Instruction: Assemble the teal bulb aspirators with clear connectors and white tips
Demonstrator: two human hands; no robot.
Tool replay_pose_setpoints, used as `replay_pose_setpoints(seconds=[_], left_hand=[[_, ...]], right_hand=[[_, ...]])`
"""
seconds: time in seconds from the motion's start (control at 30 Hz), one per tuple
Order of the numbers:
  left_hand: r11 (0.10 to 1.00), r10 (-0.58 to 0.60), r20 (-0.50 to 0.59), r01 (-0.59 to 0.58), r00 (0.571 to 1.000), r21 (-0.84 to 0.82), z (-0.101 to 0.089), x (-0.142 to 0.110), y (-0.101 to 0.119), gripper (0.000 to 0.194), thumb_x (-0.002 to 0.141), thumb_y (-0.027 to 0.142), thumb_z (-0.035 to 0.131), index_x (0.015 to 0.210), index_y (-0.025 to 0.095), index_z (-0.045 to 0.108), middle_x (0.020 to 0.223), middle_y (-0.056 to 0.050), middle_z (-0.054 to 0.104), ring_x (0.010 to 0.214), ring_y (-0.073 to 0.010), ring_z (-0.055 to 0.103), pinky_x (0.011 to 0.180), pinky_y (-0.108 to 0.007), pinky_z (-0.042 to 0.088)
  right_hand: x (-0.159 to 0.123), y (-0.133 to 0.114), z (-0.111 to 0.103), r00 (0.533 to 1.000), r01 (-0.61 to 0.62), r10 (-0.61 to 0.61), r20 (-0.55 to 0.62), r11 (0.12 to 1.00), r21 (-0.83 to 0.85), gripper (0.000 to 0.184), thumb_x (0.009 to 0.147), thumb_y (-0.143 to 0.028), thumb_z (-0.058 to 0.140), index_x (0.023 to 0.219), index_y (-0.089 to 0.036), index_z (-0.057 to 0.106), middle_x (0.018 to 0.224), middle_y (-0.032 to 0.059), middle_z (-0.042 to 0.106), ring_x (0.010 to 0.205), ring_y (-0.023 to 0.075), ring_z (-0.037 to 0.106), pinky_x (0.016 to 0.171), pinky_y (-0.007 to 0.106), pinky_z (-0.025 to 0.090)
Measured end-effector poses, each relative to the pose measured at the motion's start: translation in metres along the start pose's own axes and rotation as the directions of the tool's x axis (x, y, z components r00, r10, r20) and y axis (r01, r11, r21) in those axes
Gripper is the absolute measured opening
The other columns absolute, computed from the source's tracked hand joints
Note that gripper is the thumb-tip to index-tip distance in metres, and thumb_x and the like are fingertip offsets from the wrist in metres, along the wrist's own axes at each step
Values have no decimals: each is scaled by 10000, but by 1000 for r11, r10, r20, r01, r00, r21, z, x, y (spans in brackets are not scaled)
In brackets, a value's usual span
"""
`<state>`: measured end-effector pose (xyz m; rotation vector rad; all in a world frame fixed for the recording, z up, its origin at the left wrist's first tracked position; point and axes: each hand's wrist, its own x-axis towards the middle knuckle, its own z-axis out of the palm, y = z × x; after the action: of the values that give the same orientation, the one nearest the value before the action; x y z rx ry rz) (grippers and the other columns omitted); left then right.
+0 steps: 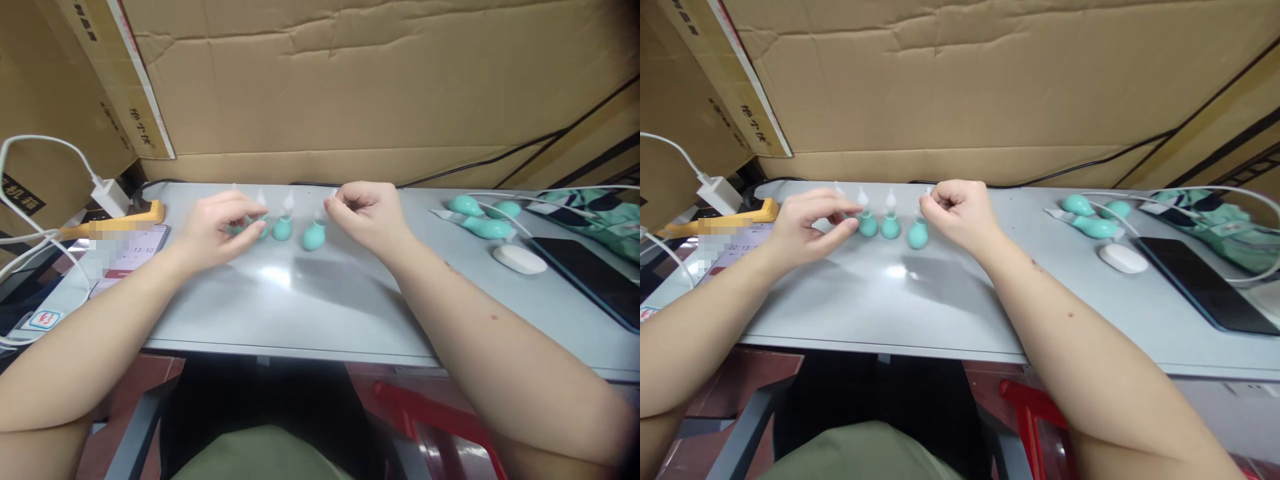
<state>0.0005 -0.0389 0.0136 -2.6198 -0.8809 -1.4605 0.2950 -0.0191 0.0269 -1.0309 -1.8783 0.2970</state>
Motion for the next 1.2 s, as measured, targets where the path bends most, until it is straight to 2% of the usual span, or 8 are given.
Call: replay_pose_setpoints(seconds=[0.2,0.47,0.57,0.7,0.8,0.93,1.1,1.2], left_hand=[[996,-71,-83,75,994,44,-5,4,-2,208,975,335,685,951,196,838,852,-38,793,667,-121,652,653,-268,551],[981,-154,-151,170,976,98,-7,5,-10,226,964,360,668,943,214,838,764,-17,734,639,-126,599,625,-275,528],[981,-155,-143,169,977,94,-7,4,-11,225,962,364,671,943,214,837,765,-20,729,642,-129,597,622,-280,525],[981,-162,-165,176,973,77,-7,5,-12,229,963,360,671,934,204,835,766,-24,728,643,-127,599,622,-279,527],[980,-174,-196,189,965,57,-8,6,-12,218,953,353,685,927,200,838,781,-24,736,636,-120,599,615,-272,518],[971,-224,-239,237,945,26,-7,6,-18,228,978,367,679,943,194,825,833,-32,763,653,-114,598,605,-263,495],[943,-329,-246,329,912,-44,-6,5,-33,279,1056,407,611,1041,193,790,879,-28,763,604,-97,573,557,-249,462],[927,-374,-264,370,889,-70,-7,7,-33,258,1041,388,618,1029,198,793,865,-21,753,595,-96,566,557,-244,462]], right_hand=[[5,13,10,999,34,-31,29,993,-116,313,908,-344,666,630,-225,588,609,16,583,582,151,465,606,347,354],[3,11,7,982,-118,132,135,987,-110,225,875,-344,713,716,-205,636,641,-5,596,590,135,470,574,310,362],[2,13,6,981,-115,130,147,987,-111,212,857,-395,770,844,-194,705,688,-2,637,605,145,518,602,321,405],[9,28,3,991,-130,128,27,988,78,443,876,-632,795,985,-206,737,759,25,685,602,166,577,586,338,434],[19,51,-3,963,-245,269,-26,908,340,657,908,-864,639,1001,-218,710,722,31,660,547,180,583,513,348,393],[27,75,-7,941,-323,325,97,772,547,750,956,-942,438,942,-227,666,636,25,606,522,152,535,521,341,394],[23,68,2,845,-458,523,115,594,661,782,919,-974,429,864,-231,667,633,4,554,538,168,520,545,336,433],[21,57,6,840,-474,524,144,576,666,729,962,-919,452,833,-238,677,628,9,559,542,172,520,546,330,442]])
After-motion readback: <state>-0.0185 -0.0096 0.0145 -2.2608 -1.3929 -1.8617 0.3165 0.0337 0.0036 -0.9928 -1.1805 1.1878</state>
